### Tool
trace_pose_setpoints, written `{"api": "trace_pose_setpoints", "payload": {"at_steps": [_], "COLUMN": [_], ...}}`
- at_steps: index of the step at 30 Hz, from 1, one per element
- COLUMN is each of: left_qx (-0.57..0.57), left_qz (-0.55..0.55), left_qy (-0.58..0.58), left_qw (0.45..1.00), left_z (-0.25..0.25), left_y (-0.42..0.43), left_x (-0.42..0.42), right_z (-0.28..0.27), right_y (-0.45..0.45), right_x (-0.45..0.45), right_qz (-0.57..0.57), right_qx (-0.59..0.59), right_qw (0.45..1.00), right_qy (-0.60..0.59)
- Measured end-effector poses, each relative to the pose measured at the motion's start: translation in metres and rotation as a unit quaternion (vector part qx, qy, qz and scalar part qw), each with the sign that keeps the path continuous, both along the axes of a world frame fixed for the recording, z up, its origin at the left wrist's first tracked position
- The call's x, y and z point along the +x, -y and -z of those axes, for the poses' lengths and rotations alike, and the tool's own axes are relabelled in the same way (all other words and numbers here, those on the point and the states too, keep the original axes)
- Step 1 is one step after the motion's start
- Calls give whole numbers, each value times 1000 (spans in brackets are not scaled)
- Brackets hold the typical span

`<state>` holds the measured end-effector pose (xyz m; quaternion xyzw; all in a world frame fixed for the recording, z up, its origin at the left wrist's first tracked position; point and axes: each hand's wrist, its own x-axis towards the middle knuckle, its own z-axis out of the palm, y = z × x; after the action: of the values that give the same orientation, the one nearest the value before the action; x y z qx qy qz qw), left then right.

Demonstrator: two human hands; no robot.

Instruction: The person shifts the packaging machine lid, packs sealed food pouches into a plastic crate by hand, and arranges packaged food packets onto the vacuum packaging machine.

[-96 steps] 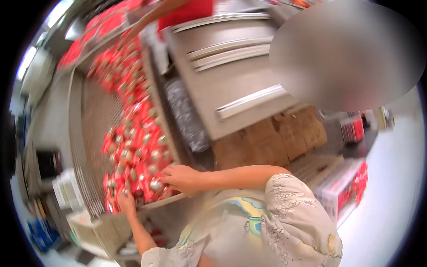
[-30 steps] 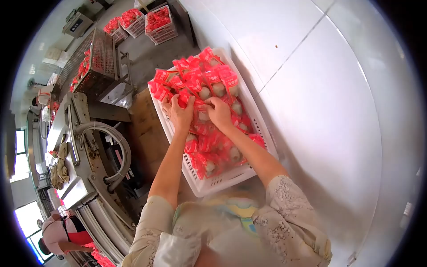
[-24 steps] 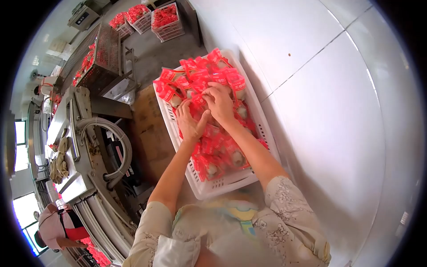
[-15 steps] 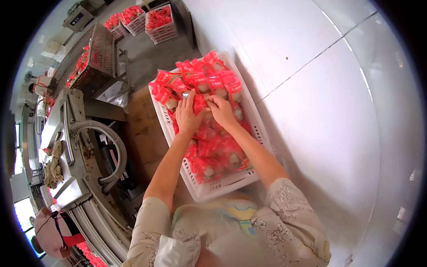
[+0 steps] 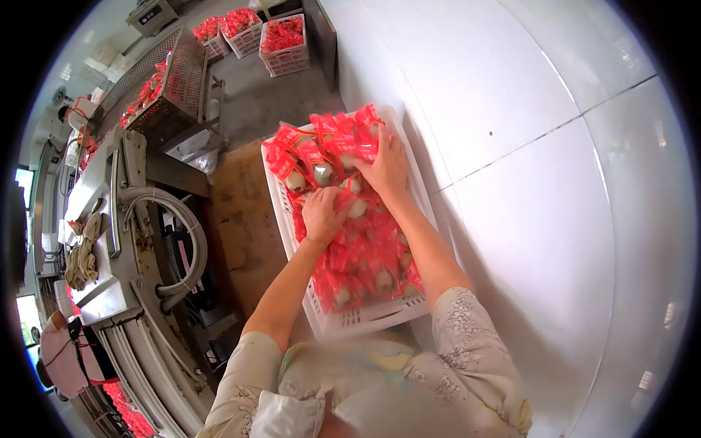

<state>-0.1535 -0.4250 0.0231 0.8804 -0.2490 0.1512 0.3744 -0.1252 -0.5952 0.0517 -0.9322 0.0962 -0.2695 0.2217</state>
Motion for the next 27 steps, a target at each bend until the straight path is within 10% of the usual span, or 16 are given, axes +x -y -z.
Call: {"api": "trace_pose_setpoints", "payload": {"at_steps": [9, 13, 27], "left_qx": [-207, -278, -533], "left_qz": [-75, -105, -177], "left_qy": [-58, -96, -212], "left_qw": [974, 950, 800], "left_z": [-41, -46, -104], "left_y": [-28, -30, -66], "left_x": [-40, -52, -62], "right_z": [-23, -17, 11], "right_y": [7, -9, -62], "right_x": [-23, 9, 24], "right_qz": [-149, -126, -177], "right_qx": [142, 200, -6], "right_qw": [978, 960, 980], "right_qy": [18, -149, -95]}}
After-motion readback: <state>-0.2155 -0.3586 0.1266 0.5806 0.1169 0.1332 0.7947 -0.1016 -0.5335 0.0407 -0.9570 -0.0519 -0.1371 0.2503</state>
